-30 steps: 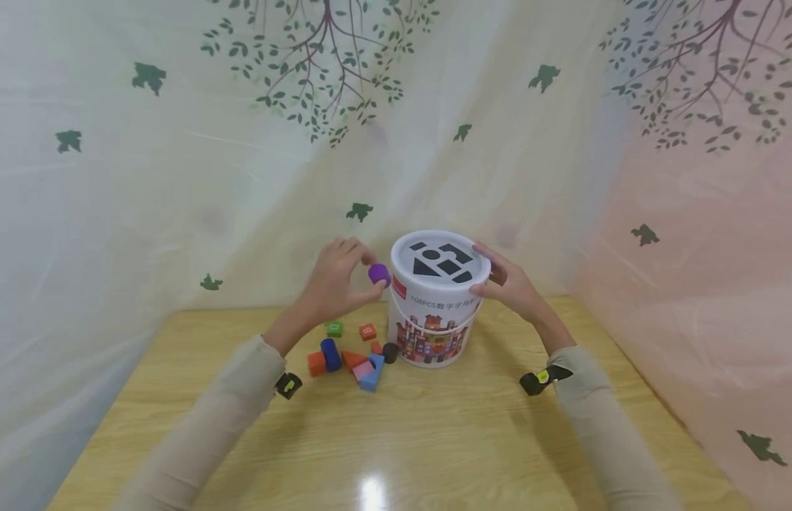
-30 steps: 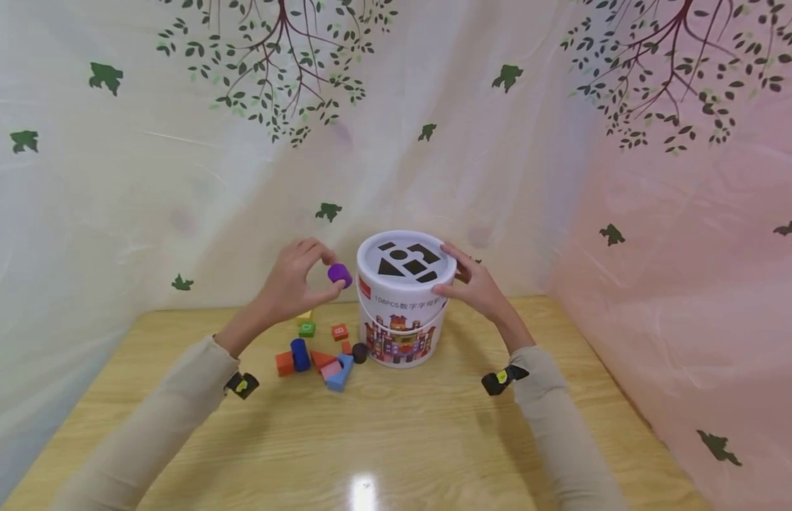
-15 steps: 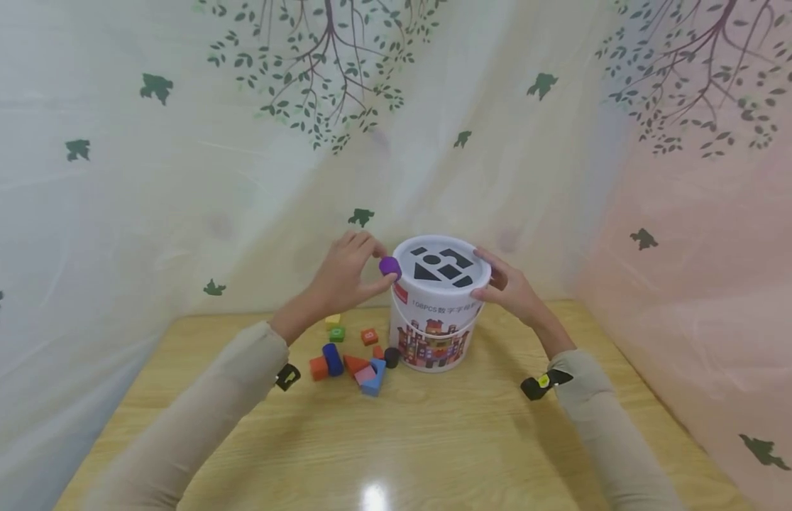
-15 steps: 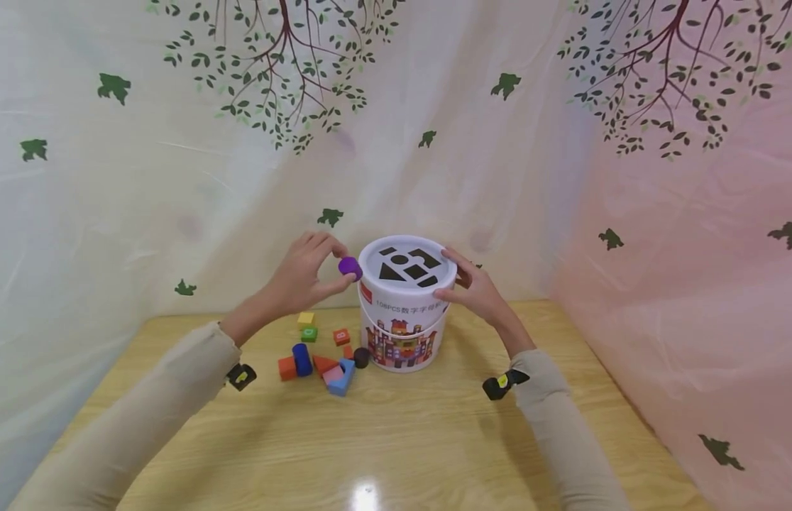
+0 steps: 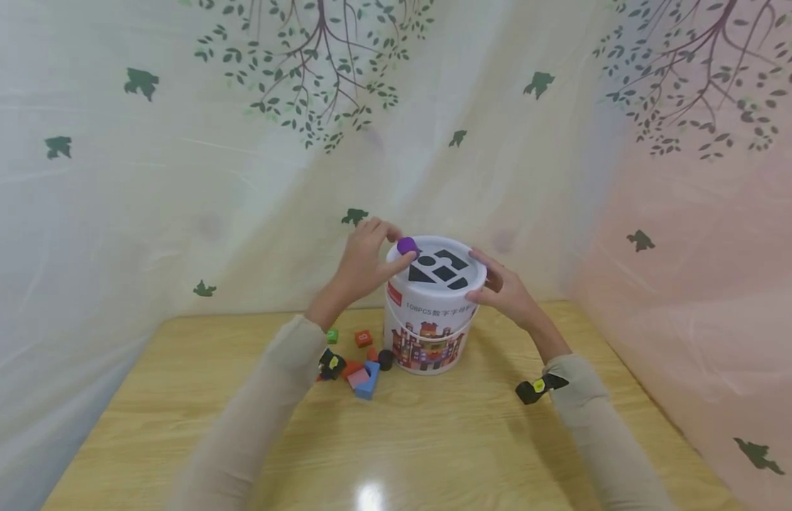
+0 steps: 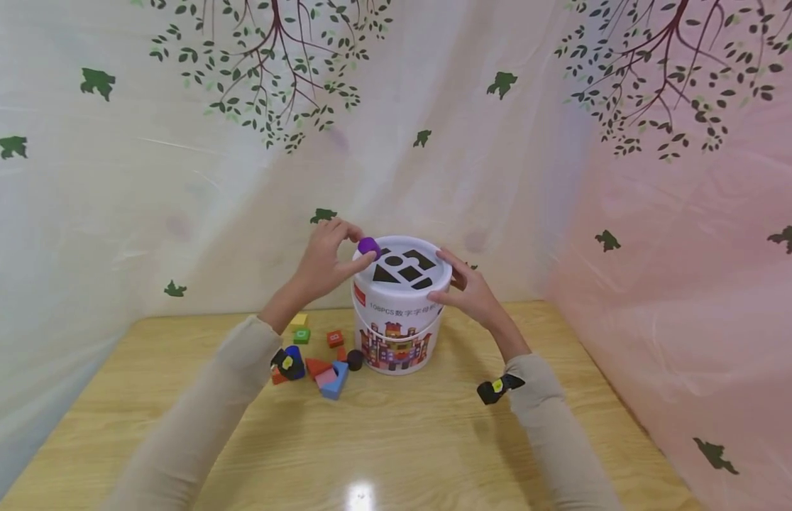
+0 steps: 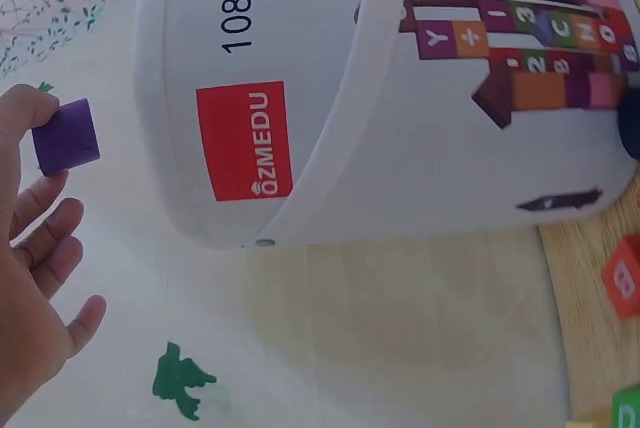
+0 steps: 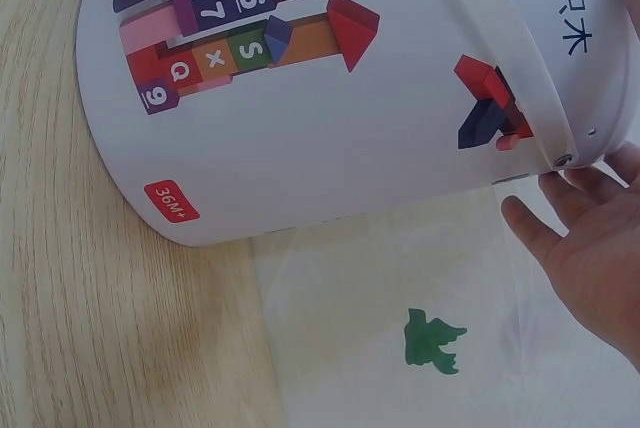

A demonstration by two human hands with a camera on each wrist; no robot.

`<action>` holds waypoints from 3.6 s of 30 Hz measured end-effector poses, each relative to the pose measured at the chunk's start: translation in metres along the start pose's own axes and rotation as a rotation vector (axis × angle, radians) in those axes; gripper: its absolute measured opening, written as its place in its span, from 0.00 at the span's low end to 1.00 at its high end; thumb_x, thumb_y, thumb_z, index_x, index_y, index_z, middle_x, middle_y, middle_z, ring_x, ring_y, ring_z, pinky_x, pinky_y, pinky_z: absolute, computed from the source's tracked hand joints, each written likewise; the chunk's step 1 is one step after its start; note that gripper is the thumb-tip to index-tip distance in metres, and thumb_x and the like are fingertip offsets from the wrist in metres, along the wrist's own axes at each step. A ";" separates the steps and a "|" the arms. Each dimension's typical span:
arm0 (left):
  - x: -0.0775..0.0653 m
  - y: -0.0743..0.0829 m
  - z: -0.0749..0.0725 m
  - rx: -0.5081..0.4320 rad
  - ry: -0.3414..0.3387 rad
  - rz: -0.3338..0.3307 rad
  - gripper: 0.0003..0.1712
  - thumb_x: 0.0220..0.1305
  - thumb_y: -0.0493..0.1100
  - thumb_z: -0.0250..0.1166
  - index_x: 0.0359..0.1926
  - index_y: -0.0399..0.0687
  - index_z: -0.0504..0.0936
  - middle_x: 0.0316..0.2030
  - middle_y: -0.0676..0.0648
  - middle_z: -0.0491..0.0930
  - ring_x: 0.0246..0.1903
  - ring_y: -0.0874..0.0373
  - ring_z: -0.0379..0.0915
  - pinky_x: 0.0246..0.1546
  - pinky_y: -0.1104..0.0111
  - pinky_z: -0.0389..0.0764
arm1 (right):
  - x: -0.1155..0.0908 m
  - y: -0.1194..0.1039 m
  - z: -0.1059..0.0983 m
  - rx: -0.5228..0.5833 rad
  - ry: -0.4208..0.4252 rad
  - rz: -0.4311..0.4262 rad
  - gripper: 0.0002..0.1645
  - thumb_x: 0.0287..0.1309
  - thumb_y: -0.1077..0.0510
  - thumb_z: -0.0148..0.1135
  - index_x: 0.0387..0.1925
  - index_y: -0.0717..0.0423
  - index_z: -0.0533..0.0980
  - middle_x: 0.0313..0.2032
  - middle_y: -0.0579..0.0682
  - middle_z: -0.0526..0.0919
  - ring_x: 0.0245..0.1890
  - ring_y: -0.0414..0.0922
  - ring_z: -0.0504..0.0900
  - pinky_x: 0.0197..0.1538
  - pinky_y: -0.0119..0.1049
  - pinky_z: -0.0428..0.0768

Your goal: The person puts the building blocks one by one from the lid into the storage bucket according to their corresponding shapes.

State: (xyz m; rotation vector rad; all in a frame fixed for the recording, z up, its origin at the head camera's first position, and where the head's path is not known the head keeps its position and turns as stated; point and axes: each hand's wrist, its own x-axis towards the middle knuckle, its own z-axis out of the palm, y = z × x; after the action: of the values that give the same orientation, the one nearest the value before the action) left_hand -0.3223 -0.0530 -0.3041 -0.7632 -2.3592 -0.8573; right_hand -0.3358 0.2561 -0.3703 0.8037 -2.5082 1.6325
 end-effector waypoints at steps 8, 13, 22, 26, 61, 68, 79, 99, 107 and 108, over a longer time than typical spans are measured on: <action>0.012 0.000 0.019 -0.065 0.061 -0.071 0.22 0.64 0.53 0.71 0.49 0.42 0.79 0.46 0.44 0.76 0.53 0.48 0.68 0.58 0.53 0.70 | 0.000 0.003 0.000 0.022 0.006 -0.022 0.52 0.60 0.62 0.69 0.80 0.49 0.53 0.81 0.53 0.50 0.78 0.62 0.57 0.75 0.62 0.58; 0.015 0.002 0.030 -0.087 0.045 -0.160 0.23 0.64 0.55 0.71 0.50 0.44 0.79 0.48 0.45 0.76 0.53 0.50 0.65 0.57 0.54 0.71 | -0.002 0.005 0.002 0.018 0.008 -0.016 0.52 0.60 0.62 0.69 0.80 0.50 0.53 0.80 0.55 0.52 0.77 0.63 0.58 0.75 0.62 0.58; 0.021 0.001 0.042 -0.059 -0.030 -0.225 0.24 0.66 0.57 0.69 0.54 0.46 0.78 0.53 0.46 0.75 0.56 0.51 0.65 0.59 0.54 0.72 | -0.003 0.004 0.003 0.024 0.021 -0.027 0.52 0.60 0.62 0.69 0.80 0.50 0.53 0.80 0.55 0.52 0.77 0.63 0.59 0.75 0.62 0.58; 0.023 0.000 0.045 -0.032 -0.058 -0.217 0.23 0.66 0.56 0.68 0.53 0.47 0.78 0.56 0.44 0.73 0.58 0.50 0.64 0.61 0.54 0.72 | -0.001 0.004 0.003 0.025 0.018 -0.040 0.52 0.60 0.63 0.69 0.80 0.51 0.53 0.80 0.55 0.52 0.77 0.63 0.59 0.75 0.62 0.59; 0.028 -0.009 0.044 0.032 -0.177 -0.202 0.23 0.65 0.56 0.70 0.58 0.54 0.83 0.55 0.47 0.72 0.61 0.51 0.62 0.63 0.54 0.69 | 0.001 0.009 0.002 0.040 0.020 -0.042 0.52 0.59 0.65 0.69 0.80 0.50 0.54 0.81 0.52 0.52 0.77 0.62 0.59 0.75 0.60 0.59; 0.027 -0.010 0.046 0.022 -0.179 -0.206 0.23 0.65 0.55 0.70 0.58 0.55 0.83 0.55 0.48 0.72 0.61 0.51 0.61 0.63 0.54 0.68 | 0.000 0.007 0.001 0.039 0.018 -0.031 0.51 0.60 0.64 0.69 0.80 0.49 0.54 0.81 0.52 0.51 0.77 0.63 0.59 0.75 0.62 0.59; 0.026 -0.009 0.046 -0.013 -0.176 -0.230 0.23 0.65 0.54 0.70 0.60 0.57 0.82 0.58 0.47 0.72 0.63 0.51 0.61 0.64 0.53 0.68 | 0.000 0.005 0.002 0.037 0.018 -0.023 0.52 0.60 0.63 0.69 0.80 0.48 0.54 0.81 0.52 0.52 0.77 0.63 0.59 0.74 0.62 0.60; 0.022 -0.010 0.048 -0.052 -0.107 -0.266 0.21 0.66 0.50 0.70 0.59 0.55 0.82 0.59 0.47 0.72 0.63 0.50 0.61 0.64 0.52 0.69 | -0.002 0.004 0.002 0.044 0.011 -0.011 0.53 0.60 0.62 0.70 0.80 0.46 0.53 0.80 0.53 0.56 0.77 0.61 0.60 0.74 0.62 0.61; 0.018 -0.012 0.050 -0.082 0.026 -0.266 0.18 0.67 0.48 0.68 0.57 0.53 0.83 0.58 0.46 0.73 0.59 0.49 0.64 0.58 0.53 0.72 | -0.003 0.000 0.000 0.024 -0.039 -0.021 0.54 0.62 0.56 0.69 0.81 0.47 0.49 0.80 0.52 0.55 0.78 0.60 0.57 0.73 0.63 0.61; 0.017 -0.012 0.049 -0.085 0.037 -0.264 0.18 0.67 0.48 0.67 0.56 0.53 0.83 0.58 0.45 0.74 0.58 0.49 0.64 0.58 0.53 0.72 | -0.003 -0.001 0.000 0.021 -0.043 -0.023 0.54 0.62 0.56 0.69 0.81 0.47 0.49 0.80 0.52 0.55 0.78 0.60 0.57 0.73 0.64 0.61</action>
State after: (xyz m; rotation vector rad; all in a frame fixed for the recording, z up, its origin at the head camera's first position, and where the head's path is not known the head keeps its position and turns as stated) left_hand -0.3554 -0.0213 -0.3308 -0.4684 -2.4376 -1.0763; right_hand -0.3329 0.2566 -0.3701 0.8756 -2.5046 1.6546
